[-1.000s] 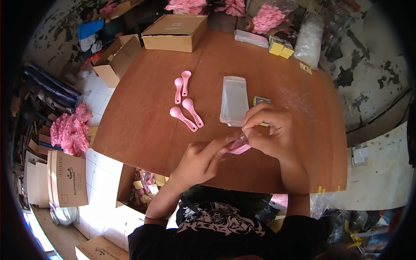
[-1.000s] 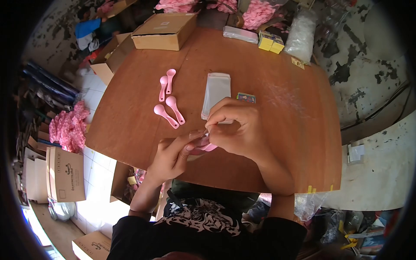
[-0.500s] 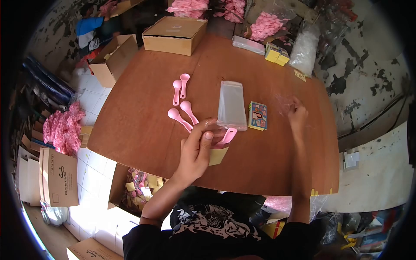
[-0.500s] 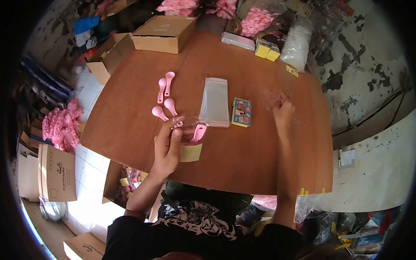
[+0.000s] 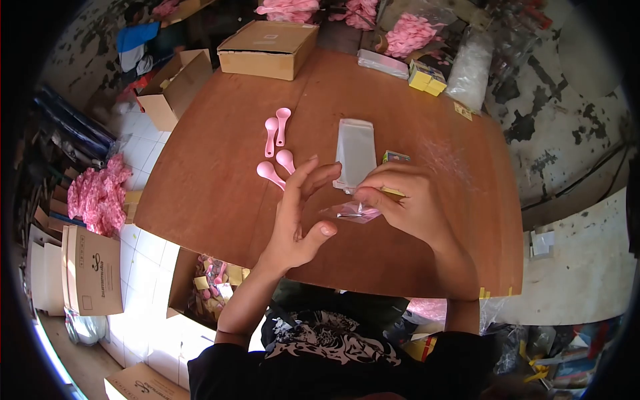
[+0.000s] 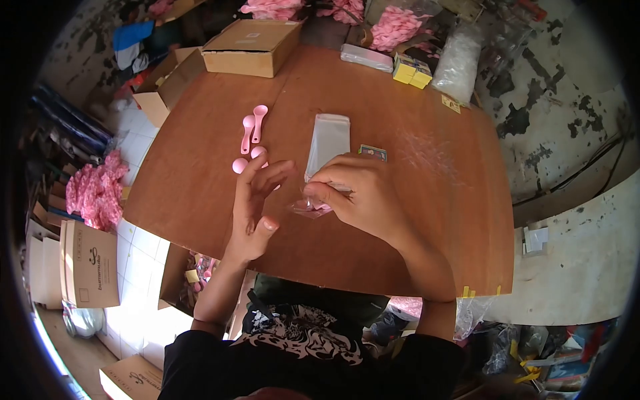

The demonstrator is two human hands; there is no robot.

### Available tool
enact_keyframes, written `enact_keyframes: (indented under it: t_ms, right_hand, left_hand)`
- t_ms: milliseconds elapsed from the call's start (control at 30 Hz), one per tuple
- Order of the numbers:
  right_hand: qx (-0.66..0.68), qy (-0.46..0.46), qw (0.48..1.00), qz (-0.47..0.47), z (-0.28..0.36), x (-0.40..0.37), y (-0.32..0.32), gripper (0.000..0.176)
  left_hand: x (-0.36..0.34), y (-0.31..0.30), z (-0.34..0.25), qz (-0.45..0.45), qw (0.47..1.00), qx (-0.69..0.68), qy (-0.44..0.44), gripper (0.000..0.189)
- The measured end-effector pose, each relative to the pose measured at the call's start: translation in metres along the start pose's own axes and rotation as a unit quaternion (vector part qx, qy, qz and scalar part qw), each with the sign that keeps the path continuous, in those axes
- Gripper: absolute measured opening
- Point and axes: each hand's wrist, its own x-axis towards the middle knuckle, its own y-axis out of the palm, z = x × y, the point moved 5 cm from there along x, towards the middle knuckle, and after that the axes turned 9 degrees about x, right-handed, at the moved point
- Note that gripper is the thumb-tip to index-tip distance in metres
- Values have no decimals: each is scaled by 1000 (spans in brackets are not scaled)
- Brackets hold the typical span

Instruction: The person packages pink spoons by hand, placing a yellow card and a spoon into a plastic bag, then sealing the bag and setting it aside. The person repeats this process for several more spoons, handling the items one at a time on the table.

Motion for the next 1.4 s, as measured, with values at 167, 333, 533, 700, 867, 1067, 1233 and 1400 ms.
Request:
enact_keyframes:
  t_ms: [167,333,533,700,867,1067,1233,1400]
  right_hand:
    - [33,3,999,10,-1,2,0,8]
    - [31,178,983,11,-21,1,-7,17]
    - [290,285,913,-5,-64,-31,14,26]
    - [247,303,919,41,-97,-67,49,19]
    - [279,311,908,28,-101,-69,56,18]
    - [273,285,919,9,-105,-71,50,17]
    - [251,277,927,3,-114,-78,50,18]
    - [251,224,942,15,-115,-77,50,13]
  left_hand:
    - [7,7,15,101,991,73,-54,97]
    - [4,17,20,115,981,133,-79,60]
    - [-17,14,42,94,959,-20,-267,46]
    - [-24,15,56,119,958,-58,-253,44]
    - [-22,2,58,38,965,-113,-235,28]
    - [-25,-7,65,-17,951,-80,-300,19]
    - [-25,-13,68,-14,970,42,-240,18]
    - [-29,-18,74,-6,959,5,-284,17]
